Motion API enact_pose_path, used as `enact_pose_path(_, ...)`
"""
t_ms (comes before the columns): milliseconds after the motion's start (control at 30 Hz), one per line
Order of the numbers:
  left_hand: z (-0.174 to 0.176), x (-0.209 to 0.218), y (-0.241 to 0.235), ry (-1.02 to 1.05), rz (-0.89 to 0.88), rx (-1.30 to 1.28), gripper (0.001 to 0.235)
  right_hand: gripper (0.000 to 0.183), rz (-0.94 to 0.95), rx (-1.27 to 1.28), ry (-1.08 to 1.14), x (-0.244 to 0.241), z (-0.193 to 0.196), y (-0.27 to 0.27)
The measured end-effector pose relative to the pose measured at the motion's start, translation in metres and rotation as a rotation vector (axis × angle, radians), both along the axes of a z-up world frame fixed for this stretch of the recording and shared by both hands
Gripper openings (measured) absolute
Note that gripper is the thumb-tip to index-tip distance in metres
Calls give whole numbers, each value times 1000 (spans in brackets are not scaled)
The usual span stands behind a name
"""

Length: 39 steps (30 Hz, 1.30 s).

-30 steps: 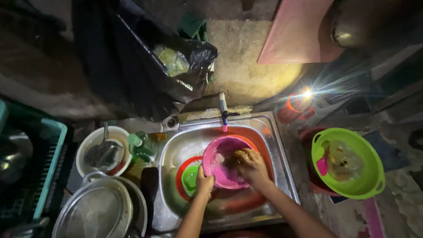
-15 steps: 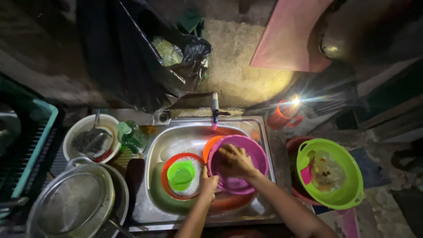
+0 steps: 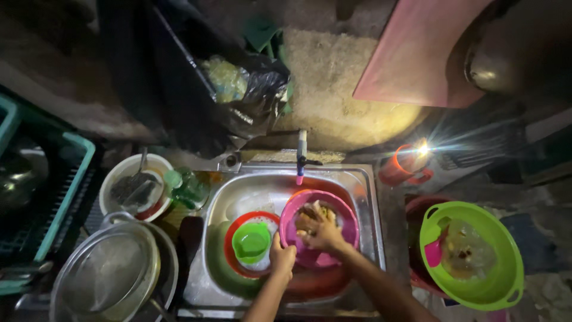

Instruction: The person checks a pot of yellow liquid on a gas stove, stirs it with a spatula, and then moves to the sink to wash several plastic bowls and a green leafy vegetable under running water.

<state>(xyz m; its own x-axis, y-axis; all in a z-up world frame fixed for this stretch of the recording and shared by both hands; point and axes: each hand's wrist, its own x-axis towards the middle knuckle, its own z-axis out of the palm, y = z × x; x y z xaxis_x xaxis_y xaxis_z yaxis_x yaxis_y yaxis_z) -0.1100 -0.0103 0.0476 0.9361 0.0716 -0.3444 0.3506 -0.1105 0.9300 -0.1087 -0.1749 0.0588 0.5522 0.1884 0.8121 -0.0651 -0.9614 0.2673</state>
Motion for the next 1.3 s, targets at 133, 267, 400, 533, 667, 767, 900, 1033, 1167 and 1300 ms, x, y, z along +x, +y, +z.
enact_pose_path(133, -8, 5, -4, 66, 46, -92, 59, 34, 140, 746, 881, 8, 0, 7)
enact_pose_path(267, -23, 11, -9, 120, 75, -202, 64, 35, 1, 1028, 1079, 19, 18, 6)
enact_pose_path(400, -37, 23, -30, -205, 34, -43, 68, 29, 169, 754, 724, 22, 30, -9)
enact_pose_path(533, -44, 24, -70, 156, -82, -178, 55, 44, 276, 607, 630, 17, 2, -49)
enact_pose_path(667, -40, 14, -112, 10, -202, -111, 54, 29, 198, 606, 668, 11, -33, -94)
enact_pose_path(767, -34, 10, -133, 158, -278, -76, 72, 23, 144, 760, 623, -4, -37, -124)
enact_pose_path(900, -29, 10, -151, 82, -355, -13, 85, 13, -101, 1293, 265, -18, -24, -161)
enact_pose_path(1033, -29, 8, -159, 144, -406, -23, 88, 12, -279, 1411, 36, -19, -18, -205)
enact_pose_path(1167, -25, 12, -167, 153, -440, 2, 90, 20, -293, 1783, -144, 4, -25, -246)
enact_pose_path(1300, -18, 20, -175, 82, -459, -78, 90, 41, -218, 1837, -346, 23, -26, -271)
